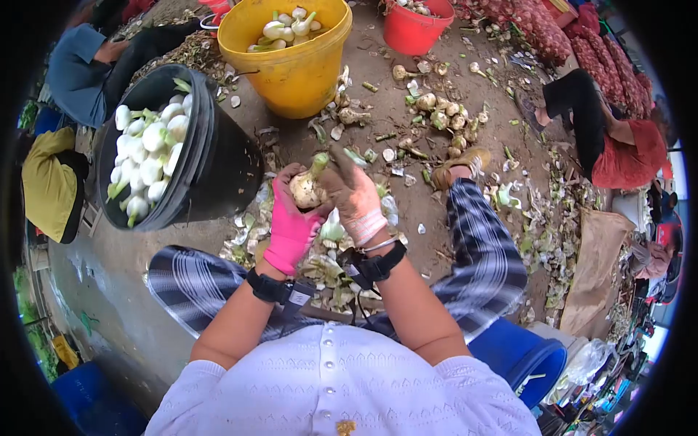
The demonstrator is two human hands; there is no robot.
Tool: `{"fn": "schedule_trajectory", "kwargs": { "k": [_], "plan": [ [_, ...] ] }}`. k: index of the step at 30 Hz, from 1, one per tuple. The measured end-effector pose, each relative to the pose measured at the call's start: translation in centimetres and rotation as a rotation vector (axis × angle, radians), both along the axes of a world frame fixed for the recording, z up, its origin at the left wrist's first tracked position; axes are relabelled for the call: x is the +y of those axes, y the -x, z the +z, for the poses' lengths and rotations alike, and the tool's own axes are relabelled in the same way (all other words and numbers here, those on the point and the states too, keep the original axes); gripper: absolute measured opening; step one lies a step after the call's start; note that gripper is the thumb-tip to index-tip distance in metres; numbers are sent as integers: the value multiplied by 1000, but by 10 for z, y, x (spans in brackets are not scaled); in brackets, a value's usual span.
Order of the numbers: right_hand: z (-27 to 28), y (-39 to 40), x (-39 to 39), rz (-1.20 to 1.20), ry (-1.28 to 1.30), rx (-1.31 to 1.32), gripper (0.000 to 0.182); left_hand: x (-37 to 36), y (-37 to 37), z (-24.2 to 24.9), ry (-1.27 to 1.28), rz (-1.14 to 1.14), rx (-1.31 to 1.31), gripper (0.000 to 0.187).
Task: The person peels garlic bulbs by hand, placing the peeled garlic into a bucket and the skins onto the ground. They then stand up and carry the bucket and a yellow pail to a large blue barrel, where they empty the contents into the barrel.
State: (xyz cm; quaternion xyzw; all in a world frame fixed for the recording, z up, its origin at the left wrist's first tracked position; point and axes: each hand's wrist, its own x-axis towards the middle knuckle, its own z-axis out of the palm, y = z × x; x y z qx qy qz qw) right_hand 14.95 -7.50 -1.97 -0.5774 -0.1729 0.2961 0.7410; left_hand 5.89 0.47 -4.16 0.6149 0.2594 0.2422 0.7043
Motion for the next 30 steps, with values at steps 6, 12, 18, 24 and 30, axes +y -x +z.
{"fn": "schedule_trajectory", "kwargs": {
  "k": [6, 12, 18, 24, 30],
  "plan": [
    [25, 35, -16, 155, -94, -25, 48, -6, 41, 31, -535, 10, 109, 75],
    [63, 45, -47, 162, 148, -261, 30, 25, 74, 61, 6, -422, 93, 58],
    [43, 58, -46, -292, 179, -297, 22, -24, 92, 72, 204, -215, -112, 78],
    [57, 75, -56, -49, 21, 57, 25, -27, 87, 94, 70, -169, -1, 100],
    [69, 53, -80, 489, -208, 467, 35, 5, 87, 63, 577, -547, -221, 55]
  ]
}}
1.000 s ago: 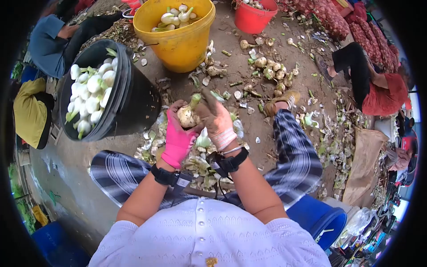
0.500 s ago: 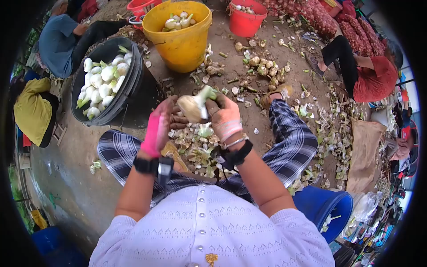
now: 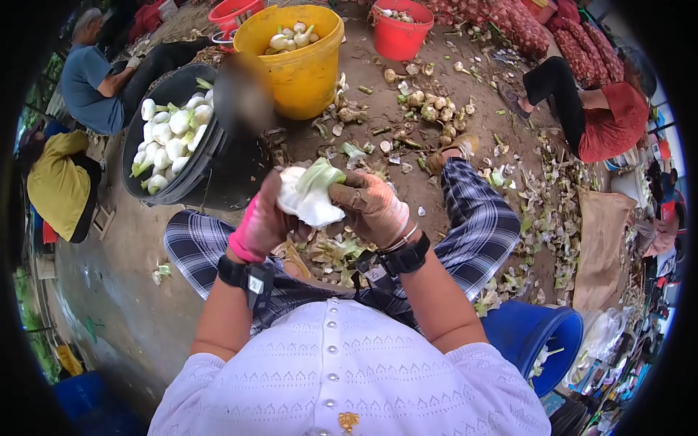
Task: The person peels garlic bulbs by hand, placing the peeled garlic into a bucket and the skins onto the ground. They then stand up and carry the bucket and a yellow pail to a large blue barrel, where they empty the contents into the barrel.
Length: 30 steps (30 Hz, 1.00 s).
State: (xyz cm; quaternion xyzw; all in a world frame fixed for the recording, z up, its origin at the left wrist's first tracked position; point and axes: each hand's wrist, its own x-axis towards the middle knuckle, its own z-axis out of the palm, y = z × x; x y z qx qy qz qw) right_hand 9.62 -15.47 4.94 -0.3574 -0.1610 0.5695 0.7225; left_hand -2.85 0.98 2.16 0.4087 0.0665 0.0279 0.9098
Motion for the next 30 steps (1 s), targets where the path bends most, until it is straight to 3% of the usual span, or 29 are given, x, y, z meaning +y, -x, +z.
{"fn": "schedule_trajectory", "kwargs": {
  "k": [2, 3, 4, 7, 9, 11, 12, 13, 14, 15, 16, 17, 18, 19, 20, 22, 23, 24, 25, 26, 28, 30],
  "plan": [
    [-4, 7, 8, -218, 130, 77, 35, 3, -9, 10, -378, 167, 51, 60],
    [-2, 9, 11, -311, 252, -80, 32, -13, -3, 31, -402, 251, 227, 58],
    [-1, 8, 11, -339, 328, -393, 29, -17, -3, 27, -582, 162, 273, 65],
    [-8, 19, 6, -87, 229, -585, 26, -29, -1, 4, -660, 181, 116, 60],
    [-2, 6, 8, -140, 314, -609, 26, -21, -22, -23, -255, 379, 113, 45],
    [-6, -15, 5, -234, 385, -643, 25, -23, -19, -13, -352, 314, 26, 40],
    [-12, -22, 5, -323, 372, -629, 25, -26, -18, -6, -170, 282, 154, 39],
    [-48, -50, 1, -502, 442, -676, 23, -30, -18, 7, 22, 275, 284, 40],
    [-82, -74, -4, -686, 514, -715, 22, -25, -13, -4, -93, 321, 244, 45],
    [-90, -74, -8, -693, 519, -709, 22, -22, -15, 6, -133, 340, 184, 45],
    [-94, -74, -10, -545, 504, -616, 27, -17, -19, 16, -171, 366, 123, 44],
    [-78, -62, -6, -369, 487, -943, 40, -11, -25, 13, -171, 377, 122, 44],
    [-61, -50, -2, -240, 428, -1264, 55, -5, -28, 6, -408, 397, 126, 46],
    [-51, -36, 8, -162, 254, -835, 74, -4, -35, -1, -529, 394, 125, 46],
    [-27, -16, 18, -201, 18, -359, 64, -2, -41, -8, -649, 395, 126, 47],
    [-9, -6, 27, -266, 414, -593, 47, -9, -57, -19, -907, 652, 110, 47],
    [-10, -5, 25, -271, 414, -591, 47, 1, -56, -20, -499, 399, 558, 46],
    [-10, -6, 26, -321, 421, -668, 40, 5, -57, -22, -506, 400, 553, 46],
    [-13, -7, 29, -369, 427, -743, 34, 10, -57, -26, -117, 280, 427, 43],
    [-26, -19, 24, -422, 377, -627, 29, 11, -56, -27, 273, 154, 299, 41],
    [-40, -36, 12, -709, 144, -74, 28, 14, -55, -19, 264, 335, 234, 41],
    [-74, -59, -8, -540, 498, -373, 31, 37, -51, -41, 193, 254, 151, 39]
  ]
}}
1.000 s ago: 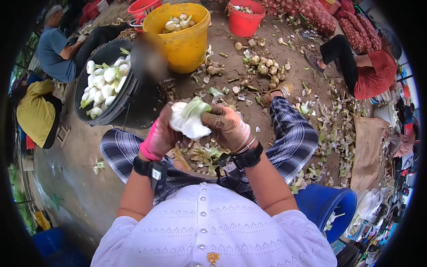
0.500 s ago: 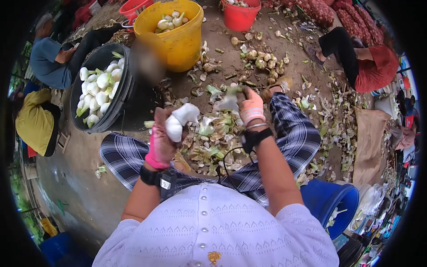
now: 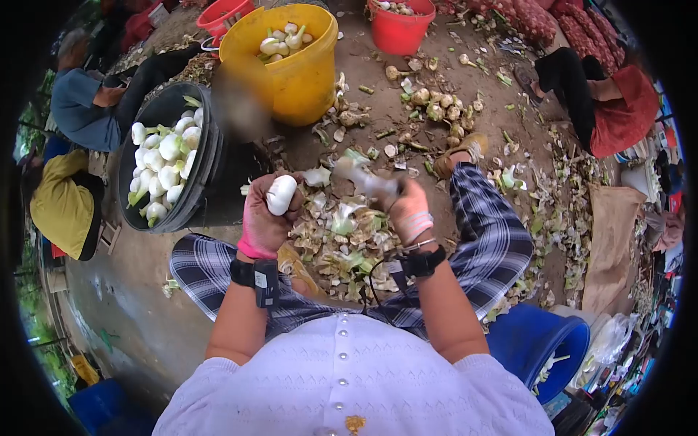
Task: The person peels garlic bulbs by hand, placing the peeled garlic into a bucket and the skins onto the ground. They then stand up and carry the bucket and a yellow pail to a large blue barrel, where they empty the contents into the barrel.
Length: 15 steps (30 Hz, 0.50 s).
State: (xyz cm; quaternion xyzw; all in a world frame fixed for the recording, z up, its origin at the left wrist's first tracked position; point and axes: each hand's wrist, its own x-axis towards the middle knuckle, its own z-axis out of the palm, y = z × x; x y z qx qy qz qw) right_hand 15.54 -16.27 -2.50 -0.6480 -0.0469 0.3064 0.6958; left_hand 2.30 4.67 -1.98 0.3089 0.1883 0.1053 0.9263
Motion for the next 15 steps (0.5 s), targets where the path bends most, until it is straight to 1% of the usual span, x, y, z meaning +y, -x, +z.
{"fn": "schedule_trajectory", "kwargs": {
  "k": [1, 2, 3, 4, 6, 7, 8, 9, 10, 11, 12, 13, 14, 15],
  "plan": [
    [0, -3, 6, 444, 583, -452, 40, -2, -2, 4, -2, 5, 4, 39],
    [0, -1, 9, 670, 774, -327, 51, -8, -8, 11, -26, 105, 89, 37],
    [-1, 11, 15, 575, 582, -466, 57, -10, -15, 14, -52, 203, 168, 35],
    [1, 19, 23, 471, 388, -603, 63, -7, -20, -7, -231, 179, 103, 35],
    [-1, 8, 45, 428, 184, -394, 68, -1, -40, -2, -405, 144, -39, 38],
    [-28, -6, 56, 442, 152, -263, 68, 9, -58, 19, -394, 197, -31, 33],
    [-35, -23, 67, 531, 322, -300, 70, 23, -83, 50, -383, 252, -23, 28],
    [-45, -42, 80, 510, 510, -330, 66, 36, -105, 83, -414, 318, -117, 32],
    [-59, -58, 93, 489, 701, -351, 62, 59, -127, 90, -356, 342, -189, 37],
    [-85, -85, 109, 481, 880, -377, 58, 82, -149, 97, -298, 361, -261, 45],
    [-109, -111, 125, 479, 1058, -412, 55, 107, -166, 90, -159, 348, -320, 52],
    [-118, -131, 137, 449, 1127, -463, 53, 106, -167, 77, -133, 467, -163, 59],
    [-130, -153, 150, 411, 1188, -511, 51, 99, -153, 57, -290, 428, -63, 57],
    [-172, -178, 160, 437, 1236, -628, 54, 86, -129, 28, -483, 348, -69, 53]
  ]
}}
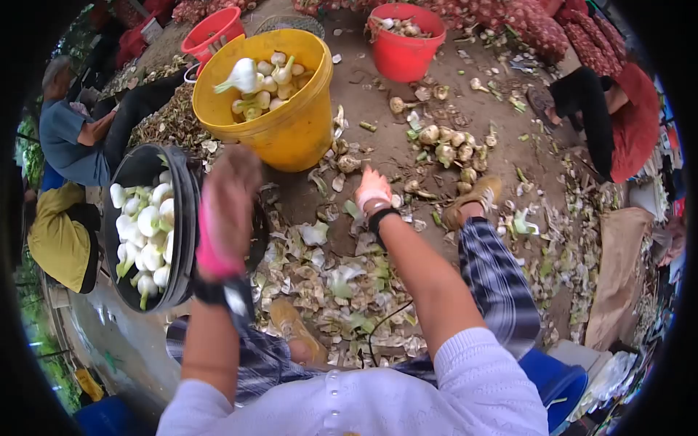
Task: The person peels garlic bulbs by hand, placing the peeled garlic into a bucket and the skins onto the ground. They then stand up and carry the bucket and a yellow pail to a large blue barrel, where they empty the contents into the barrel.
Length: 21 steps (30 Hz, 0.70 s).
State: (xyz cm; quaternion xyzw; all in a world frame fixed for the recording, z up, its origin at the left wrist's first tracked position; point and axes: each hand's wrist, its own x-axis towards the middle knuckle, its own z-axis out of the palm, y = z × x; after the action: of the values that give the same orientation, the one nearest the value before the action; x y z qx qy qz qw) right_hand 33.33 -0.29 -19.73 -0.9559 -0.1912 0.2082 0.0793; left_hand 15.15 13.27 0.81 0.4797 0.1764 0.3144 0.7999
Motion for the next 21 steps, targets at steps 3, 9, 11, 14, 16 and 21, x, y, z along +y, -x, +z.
{"fn": "schedule_trajectory", "kwargs": {
  "k": [3, 9, 11, 14, 16, 21],
  "plan": [
    [-40, -42, 28, 131, 89, -85, 50, -54, 67, -50, -125, -15, 496, 49],
    [-67, -30, 21, 164, -28, 185, 28, -68, 79, -90, 175, -150, 476, 46],
    [-44, 6, 0, 451, -321, 45, 31, -58, 65, -92, -11, -82, 429, 53],
    [56, 59, -18, 494, -585, 611, 33, -53, 62, -82, -962, -49, 633, 72],
    [131, 87, -32, 285, -673, 934, 29, -64, 66, -71, -1085, -69, 651, 72],
    [161, 158, -66, 43, -1682, 865, 74, -97, 92, -46, -149, -30, 393, 67]
  ]
}}
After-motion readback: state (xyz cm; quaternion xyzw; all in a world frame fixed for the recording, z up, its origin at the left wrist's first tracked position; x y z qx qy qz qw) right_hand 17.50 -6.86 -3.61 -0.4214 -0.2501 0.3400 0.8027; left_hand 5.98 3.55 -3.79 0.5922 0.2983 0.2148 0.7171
